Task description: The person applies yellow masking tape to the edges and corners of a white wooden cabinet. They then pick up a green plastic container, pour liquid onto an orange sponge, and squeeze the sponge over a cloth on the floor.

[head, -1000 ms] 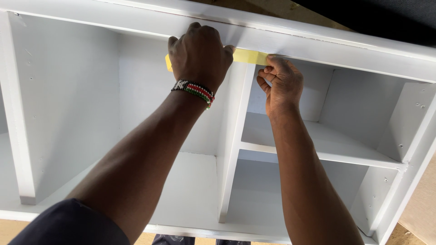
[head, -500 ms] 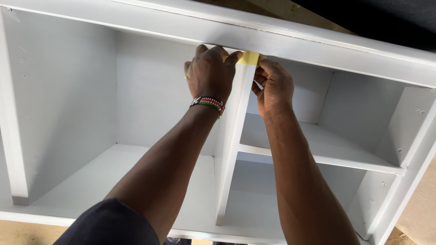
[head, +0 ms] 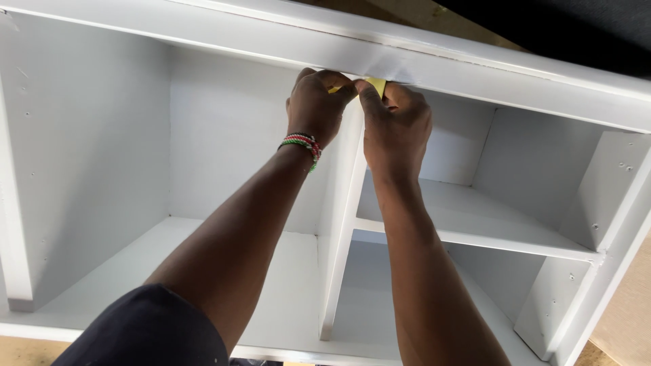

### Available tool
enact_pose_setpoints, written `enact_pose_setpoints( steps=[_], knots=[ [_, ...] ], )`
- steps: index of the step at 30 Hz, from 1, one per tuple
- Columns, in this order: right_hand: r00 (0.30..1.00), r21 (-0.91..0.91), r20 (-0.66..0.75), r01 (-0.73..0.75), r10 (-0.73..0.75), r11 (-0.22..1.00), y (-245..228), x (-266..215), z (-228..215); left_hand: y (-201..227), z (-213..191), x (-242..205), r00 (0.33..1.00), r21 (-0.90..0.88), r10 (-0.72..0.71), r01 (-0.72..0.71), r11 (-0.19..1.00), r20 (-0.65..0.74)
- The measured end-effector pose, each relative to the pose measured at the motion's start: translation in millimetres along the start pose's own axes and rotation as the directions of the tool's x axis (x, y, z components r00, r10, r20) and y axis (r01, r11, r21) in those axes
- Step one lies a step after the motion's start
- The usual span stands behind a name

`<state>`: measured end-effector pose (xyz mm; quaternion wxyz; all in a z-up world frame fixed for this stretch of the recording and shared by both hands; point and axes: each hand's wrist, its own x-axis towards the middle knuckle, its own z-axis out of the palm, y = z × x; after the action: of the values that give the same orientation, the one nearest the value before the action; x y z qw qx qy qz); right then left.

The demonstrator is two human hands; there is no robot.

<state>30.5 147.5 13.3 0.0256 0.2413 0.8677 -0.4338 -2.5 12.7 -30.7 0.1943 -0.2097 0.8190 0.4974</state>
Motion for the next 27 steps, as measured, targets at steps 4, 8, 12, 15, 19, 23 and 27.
enact_pose_setpoints(
  steps=[4,8,12,15,19,23,27],
  knots=[
    [0.998,-0.236,-0.047,0.035,-0.047,0.971,0,12,9,-4,-7,1,0.993,-0.074,0.080,-0.073,0.995,0.082],
    [0.989,-0.368,-0.135,0.003,-0.057,0.930,-11,16,16,-22,1,16,0.989,-0.132,0.081,-0.064,0.989,0.126],
    [0.975,-0.403,-0.204,0.002,-0.092,0.915,-11,14,24,-57,36,46,0.994,-0.098,0.029,-0.019,0.995,0.105],
    [0.968,-0.382,-0.240,-0.025,-0.073,0.924,-17,9,30,10,-7,1,0.990,0.236,0.137,-0.142,0.961,0.038],
    [0.956,-0.399,-0.290,-0.081,-0.042,0.913,-14,21,41,-63,-24,15,0.976,0.428,-0.219,0.206,0.880,-0.021],
    [0.973,-0.490,-0.142,-0.227,0.180,0.842,-8,6,46,-92,-56,-56,0.909,0.195,-0.415,0.414,0.889,-0.039],
    [0.940,-0.456,0.033,-0.287,0.339,0.842,-62,-27,-9,-49,-83,-89,0.959,0.037,-0.281,0.279,0.959,0.045]
  ],
)
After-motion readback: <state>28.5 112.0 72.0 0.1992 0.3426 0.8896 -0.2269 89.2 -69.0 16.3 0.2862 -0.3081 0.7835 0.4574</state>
